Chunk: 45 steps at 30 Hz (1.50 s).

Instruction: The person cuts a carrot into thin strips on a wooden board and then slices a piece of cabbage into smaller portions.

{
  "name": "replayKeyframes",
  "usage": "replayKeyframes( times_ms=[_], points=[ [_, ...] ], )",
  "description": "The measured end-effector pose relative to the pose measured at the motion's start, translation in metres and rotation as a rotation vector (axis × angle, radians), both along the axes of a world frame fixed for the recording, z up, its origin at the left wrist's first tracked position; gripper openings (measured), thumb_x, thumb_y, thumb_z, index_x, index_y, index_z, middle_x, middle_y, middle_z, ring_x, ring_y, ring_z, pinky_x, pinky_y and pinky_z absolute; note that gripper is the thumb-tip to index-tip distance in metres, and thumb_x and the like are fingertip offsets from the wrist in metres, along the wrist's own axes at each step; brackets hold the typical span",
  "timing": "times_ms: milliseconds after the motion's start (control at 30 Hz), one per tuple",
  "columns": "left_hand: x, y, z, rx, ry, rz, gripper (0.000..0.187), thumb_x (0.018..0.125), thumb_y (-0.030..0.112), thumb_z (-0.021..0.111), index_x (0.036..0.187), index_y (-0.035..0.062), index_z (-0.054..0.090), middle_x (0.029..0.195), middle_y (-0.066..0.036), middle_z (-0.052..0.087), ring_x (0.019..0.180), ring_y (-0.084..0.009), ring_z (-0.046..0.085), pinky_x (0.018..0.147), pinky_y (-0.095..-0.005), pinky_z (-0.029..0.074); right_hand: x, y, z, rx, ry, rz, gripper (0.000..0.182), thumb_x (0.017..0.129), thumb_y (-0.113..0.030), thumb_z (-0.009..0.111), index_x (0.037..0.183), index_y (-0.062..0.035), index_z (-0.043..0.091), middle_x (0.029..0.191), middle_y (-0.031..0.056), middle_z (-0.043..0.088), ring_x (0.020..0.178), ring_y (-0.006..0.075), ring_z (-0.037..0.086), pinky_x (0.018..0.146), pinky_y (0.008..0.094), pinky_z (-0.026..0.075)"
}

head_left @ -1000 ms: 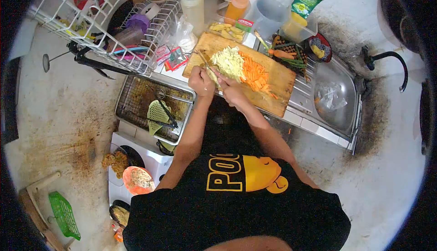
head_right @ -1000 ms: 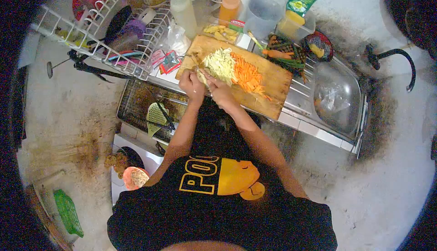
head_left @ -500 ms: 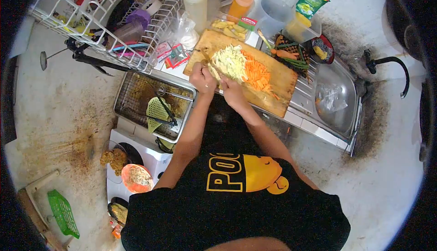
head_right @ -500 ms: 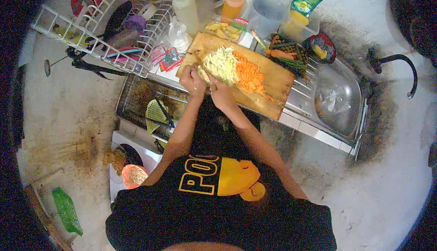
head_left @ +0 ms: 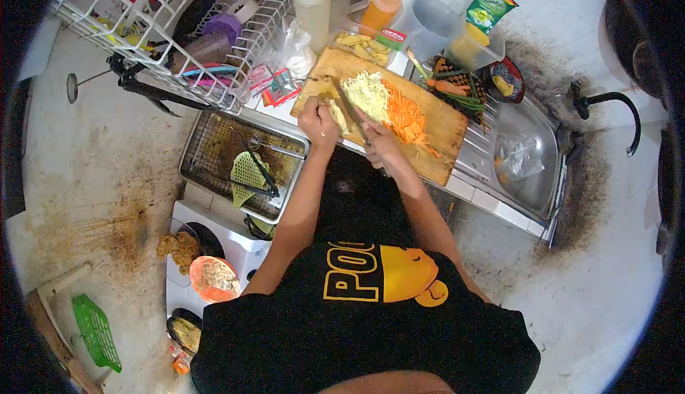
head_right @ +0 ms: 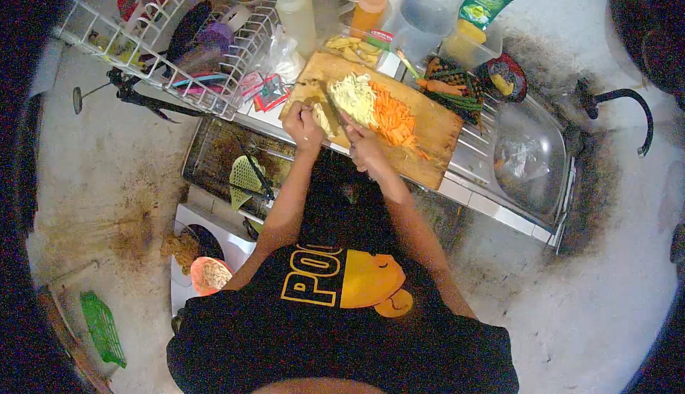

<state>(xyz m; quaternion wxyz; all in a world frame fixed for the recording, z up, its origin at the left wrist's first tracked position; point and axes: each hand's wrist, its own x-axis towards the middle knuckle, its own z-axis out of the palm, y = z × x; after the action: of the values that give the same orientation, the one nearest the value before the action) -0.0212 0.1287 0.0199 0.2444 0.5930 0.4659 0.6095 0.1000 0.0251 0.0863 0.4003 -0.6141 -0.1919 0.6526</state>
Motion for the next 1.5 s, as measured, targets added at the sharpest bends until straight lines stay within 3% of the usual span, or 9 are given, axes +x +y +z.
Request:
replayKeyframes(
  times_ms=[167,400,667,767,900,967,1100,1167,1500],
  points=[
    [-0.008,0.002,-0.002,-0.090,-0.059,-0.130,0.018,0.084,0.006,0.050,0.069,-0.0043,0.051,0.059,-0.011,0.051,0.057,-0.0152,0.048,0.054,-0.0338,0.038,0.036,-0.003,0.012,-0.036,0.425,-0.061,0.045,0.104,-0.039,0.044,0.148,-0.0422,0.035,0.058,-0.0084,0.029,0.042,0.0022,0.023,0.034,0.0186,0.021],
    [-0.008,0.003,0.012,-0.122,-0.005,-0.104,0.016,0.082,0.006,0.052,0.069,-0.0029,0.054,0.062,-0.017,0.057,0.055,-0.0276,0.057,0.053,-0.0368,0.042,0.008,-0.011,0.049,0.091,-0.151,0.021,0.042,0.105,-0.034,0.044,0.148,-0.0354,0.042,0.058,-0.0101,0.026,0.043,0.0039,0.025,0.036,0.0203,0.023],
    [-0.022,0.015,0.020,-0.184,0.108,-0.018,0.015,0.085,0.015,0.062,0.086,0.0002,0.063,0.069,-0.013,0.061,0.061,-0.0313,0.061,0.061,-0.0401,0.048,-0.018,-0.016,0.009,0.208,-0.217,0.031,0.042,0.107,-0.028,0.040,0.148,-0.0351,0.041,0.057,-0.0102,0.024,0.044,0.0030,0.023,0.037,0.0204,0.023],
    [-0.026,-0.003,0.020,-0.189,-0.053,-0.069,0.022,0.084,0.016,0.062,0.100,0.0004,0.061,0.087,-0.016,0.064,0.080,-0.0344,0.061,0.075,-0.0425,0.048,-0.009,-0.021,0.006,0.286,-0.338,0.016,0.042,0.107,-0.028,0.040,0.149,-0.0307,0.041,0.057,-0.0101,0.024,0.044,0.0028,0.024,0.037,0.0201,0.023],
    [-0.027,-0.029,0.022,-0.014,0.277,-0.126,0.046,0.081,0.017,0.064,0.121,-0.0001,0.050,0.120,-0.019,0.054,0.112,-0.0375,0.046,0.101,-0.0480,0.031,0.003,-0.028,0.034,0.250,-0.277,-0.054,0.043,0.107,-0.027,0.040,0.150,-0.0274,0.040,0.057,-0.0101,0.027,0.044,0.0025,0.026,0.038,0.0194,0.025],
    [-0.025,-0.035,0.024,-0.049,0.356,-0.147,0.050,0.080,0.020,0.065,0.123,0.0000,0.049,0.123,-0.020,0.051,0.111,-0.0377,0.047,0.101,-0.0489,0.031,0.008,-0.031,0.042,0.180,-0.325,-0.012,0.042,0.105,-0.013,0.039,0.145,-0.0192,0.048,0.079,0.0003,0.062,0.057,0.0068,0.051,0.053,0.0221,0.045],
    [-0.024,-0.029,0.027,-0.115,0.358,-0.205,0.051,0.079,0.018,0.064,0.124,-0.0012,0.048,0.117,-0.020,0.051,0.110,-0.0378,0.047,0.099,-0.0465,0.034,0.016,-0.034,0.026,0.395,-0.533,0.150,0.041,0.104,-0.010,0.039,0.144,-0.0124,0.049,0.120,0.0083,0.066,0.100,0.0141,0.062,0.092,0.0280,0.048],
    [-0.025,-0.025,0.026,-0.128,0.339,-0.196,0.049,0.079,0.017,0.063,0.123,-0.0020,0.049,0.115,-0.021,0.051,0.110,-0.0383,0.047,0.098,-0.0462,0.035,0.018,-0.033,0.045,0.286,-0.369,0.158,0.040,0.103,-0.010,0.040,0.143,-0.0077,0.049,0.140,0.0111,0.055,0.131,0.0163,0.045,0.113,0.0314,0.028],
    [-0.024,-0.022,0.017,-0.105,0.265,-0.082,0.043,0.080,0.015,0.056,0.119,-0.0030,0.051,0.112,-0.023,0.048,0.109,-0.0403,0.046,0.096,-0.0489,0.035,0.072,-0.004,0.007,0.548,-0.714,0.605,0.040,0.105,-0.014,0.038,0.143,-0.0088,0.049,0.131,0.0066,0.062,0.112,0.0128,0.058,0.102,0.0288,0.040]
  ],
)
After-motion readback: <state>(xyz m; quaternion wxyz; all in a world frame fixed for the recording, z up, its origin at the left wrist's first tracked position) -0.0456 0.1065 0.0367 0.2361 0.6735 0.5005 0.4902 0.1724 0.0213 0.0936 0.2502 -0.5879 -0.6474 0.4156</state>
